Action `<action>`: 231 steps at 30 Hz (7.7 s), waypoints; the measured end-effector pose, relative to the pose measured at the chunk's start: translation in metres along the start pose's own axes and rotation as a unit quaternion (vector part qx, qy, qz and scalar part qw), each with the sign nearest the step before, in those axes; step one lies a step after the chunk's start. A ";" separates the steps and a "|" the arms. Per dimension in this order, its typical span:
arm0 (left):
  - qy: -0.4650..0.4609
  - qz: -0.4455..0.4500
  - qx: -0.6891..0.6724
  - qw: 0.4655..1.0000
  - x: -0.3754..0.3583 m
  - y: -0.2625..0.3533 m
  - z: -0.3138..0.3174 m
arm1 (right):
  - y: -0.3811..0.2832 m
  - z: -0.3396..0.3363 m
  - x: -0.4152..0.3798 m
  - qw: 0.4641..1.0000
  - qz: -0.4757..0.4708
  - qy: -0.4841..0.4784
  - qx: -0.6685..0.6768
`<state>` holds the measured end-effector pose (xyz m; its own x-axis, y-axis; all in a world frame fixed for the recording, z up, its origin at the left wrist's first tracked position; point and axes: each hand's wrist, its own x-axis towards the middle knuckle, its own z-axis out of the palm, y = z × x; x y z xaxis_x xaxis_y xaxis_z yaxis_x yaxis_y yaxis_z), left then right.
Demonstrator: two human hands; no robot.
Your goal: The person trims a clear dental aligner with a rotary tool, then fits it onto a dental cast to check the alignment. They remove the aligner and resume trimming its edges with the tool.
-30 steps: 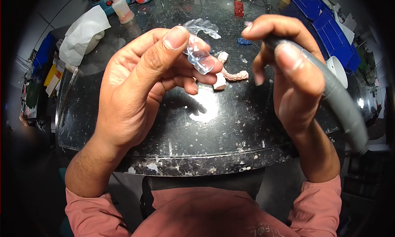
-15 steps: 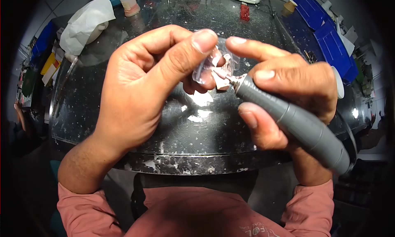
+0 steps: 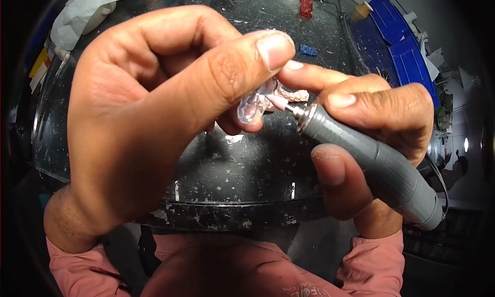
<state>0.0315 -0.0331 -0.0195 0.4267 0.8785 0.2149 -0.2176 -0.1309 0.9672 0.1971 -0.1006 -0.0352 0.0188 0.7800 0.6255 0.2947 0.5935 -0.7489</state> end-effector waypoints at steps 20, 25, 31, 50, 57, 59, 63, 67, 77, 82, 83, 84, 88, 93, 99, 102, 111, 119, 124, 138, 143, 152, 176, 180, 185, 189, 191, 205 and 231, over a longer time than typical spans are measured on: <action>-0.038 -0.026 0.103 0.994 0.011 -0.001 -0.020 | 0.013 -0.004 0.007 0.998 -0.050 -0.022 0.020; -0.039 -0.033 0.106 0.993 0.011 -0.003 -0.024 | -0.001 0.006 0.010 0.999 0.024 0.015 0.039; -0.024 0.037 0.057 0.997 0.003 -0.003 -0.008 | 0.002 0.005 0.006 0.999 0.023 0.026 0.040; -0.089 0.041 -0.089 0.991 0.006 -0.004 -0.011 | 0.006 -0.010 0.019 0.979 -0.155 -0.116 -0.070; -0.097 0.055 -0.087 0.990 0.004 0.012 -0.002 | 0.006 -0.009 0.019 0.981 -0.170 -0.069 -0.067; -0.065 0.058 -0.024 0.996 0.008 0.000 -0.021 | 0.006 -0.009 0.019 0.981 -0.176 -0.053 -0.066; -0.096 0.082 0.021 0.992 0.012 -0.003 -0.037 | 0.005 -0.006 0.018 0.980 -0.188 -0.024 -0.064; -0.099 0.083 0.017 0.991 0.011 -0.005 -0.036 | 0.004 -0.003 0.016 0.979 -0.197 0.005 -0.058; -0.106 -0.023 -0.113 0.988 0.015 -0.001 -0.037 | 0.001 0.000 0.014 0.974 -0.211 0.008 -0.084; -0.110 0.003 -0.155 0.982 0.010 -0.019 -0.042 | -0.001 -0.005 0.015 0.968 -0.216 -0.017 -0.122; -0.111 0.009 -0.166 0.980 0.010 -0.022 -0.043 | -0.002 -0.006 0.016 0.967 -0.218 -0.022 -0.130; -0.111 0.016 -0.176 0.978 0.009 -0.024 -0.043 | -0.001 -0.007 0.017 0.967 -0.218 -0.020 -0.130; -0.109 0.037 -0.186 0.976 0.005 -0.024 -0.041 | 0.006 -0.009 0.025 0.952 -0.271 -0.035 -0.136; -0.098 0.071 -0.153 0.981 0.004 -0.016 -0.033 | 0.004 -0.012 0.025 0.948 -0.280 -0.036 -0.148; -0.165 0.027 -0.140 0.976 0.008 0.007 -0.025 | 0.004 -0.013 0.025 0.951 -0.271 -0.034 -0.145; -0.162 0.016 -0.098 0.982 0.007 0.009 -0.030 | 0.005 -0.013 0.025 0.951 -0.276 -0.037 -0.136; -0.109 0.054 -0.098 0.988 0.004 -0.006 -0.052 | 0.003 0.004 0.019 0.974 -0.201 0.092 -0.049; -0.149 0.015 -0.113 0.982 0.006 0.007 -0.030 | 0.005 -0.001 0.023 0.963 -0.244 0.090 -0.067; -0.152 0.034 -0.112 0.981 0.005 0.006 -0.021 | -0.013 -0.017 -0.003 0.963 -0.243 0.086 -0.082; -0.147 0.008 -0.133 0.980 0.008 0.007 -0.021 | -0.014 -0.019 0.001 0.960 -0.240 0.076 -0.123; -0.140 0.016 -0.083 0.986 0.008 0.008 -0.021 | -0.005 -0.019 0.016 0.959 -0.236 0.073 -0.139; -0.140 0.109 -0.054 0.983 0.008 -0.002 -0.018 | -0.001 -0.011 0.018 0.958 -0.264 0.057 -0.100; -0.254 0.340 0.222 0.878 0.024 0.002 -0.046 | -0.026 -0.034 0.026 0.970 -0.188 -0.094 -0.124; -0.240 0.302 0.194 0.902 0.018 0.003 -0.039 | -0.012 -0.013 0.017 0.978 -0.202 0.009 -0.046; -0.229 0.162 0.087 0.956 0.009 0.009 -0.026 | -0.020 -0.011 0.014 0.993 -0.118 0.022 -0.012; -0.212 0.017 -0.033 0.977 0.008 0.014 -0.022 | -0.015 -0.014 0.017 0.979 -0.187 -0.035 -0.077; -0.209 -0.063 -0.102 0.970 0.011 0.015 -0.020 | -0.012 -0.014 0.017 0.976 -0.200 -0.040 -0.071; -0.237 -0.138 -0.272 0.922 0.013 0.006 -0.019 | -0.020 -0.001 0.008 0.990 -0.112 0.022 0.082; -0.181 0.374 0.206 0.886 0.018 -0.001 -0.038 | -0.022 -0.007 0.008 0.989 -0.123 -0.068 -0.054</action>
<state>0.0057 0.0004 -0.0214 0.5685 0.2804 0.7734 -0.2502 -0.8366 0.4872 0.1977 -0.1089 -0.0123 -0.1928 0.6390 0.7447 0.3755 0.7492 -0.5456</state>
